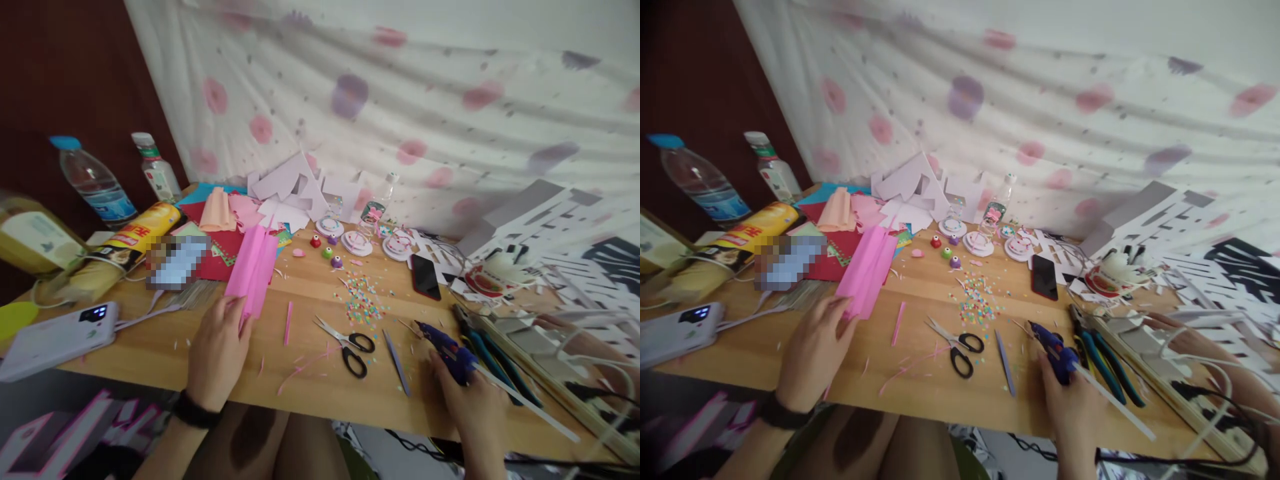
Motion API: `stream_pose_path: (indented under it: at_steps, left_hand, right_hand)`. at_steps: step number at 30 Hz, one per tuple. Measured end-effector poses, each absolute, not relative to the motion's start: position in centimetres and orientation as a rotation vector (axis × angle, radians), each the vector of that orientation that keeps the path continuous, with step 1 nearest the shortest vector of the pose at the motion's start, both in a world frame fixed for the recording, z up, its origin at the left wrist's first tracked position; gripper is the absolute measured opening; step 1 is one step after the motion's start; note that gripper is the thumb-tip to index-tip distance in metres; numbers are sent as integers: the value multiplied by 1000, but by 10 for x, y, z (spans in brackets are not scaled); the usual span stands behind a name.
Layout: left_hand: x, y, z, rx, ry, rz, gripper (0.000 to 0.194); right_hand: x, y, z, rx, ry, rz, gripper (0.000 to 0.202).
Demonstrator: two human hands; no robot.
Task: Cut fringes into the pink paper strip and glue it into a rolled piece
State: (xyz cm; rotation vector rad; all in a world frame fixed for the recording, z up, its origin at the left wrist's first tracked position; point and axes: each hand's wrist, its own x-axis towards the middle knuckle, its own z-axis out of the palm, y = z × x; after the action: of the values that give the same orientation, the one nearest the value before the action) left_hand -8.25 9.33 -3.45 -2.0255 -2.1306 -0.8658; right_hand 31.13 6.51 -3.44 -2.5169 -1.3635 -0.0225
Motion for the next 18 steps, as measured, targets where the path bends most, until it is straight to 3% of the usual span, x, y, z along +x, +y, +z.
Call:
stream_pose_path:
  at_steps: [6,14,18]
  left_hand:
    - [-40,41,-51,-2302,-1842,-1159,21]
    - [-26,23,-86,-2252,-1923,-980,40]
    - [-31,23,-84,-2244,-1948,-847,44]
  right_hand:
    - [278,44,2,-2138,-1054,340,42]
    - [194,103,49,-1496,-1851,1020,23]
    - [160,143,50,-1271,-2190,1183,29]
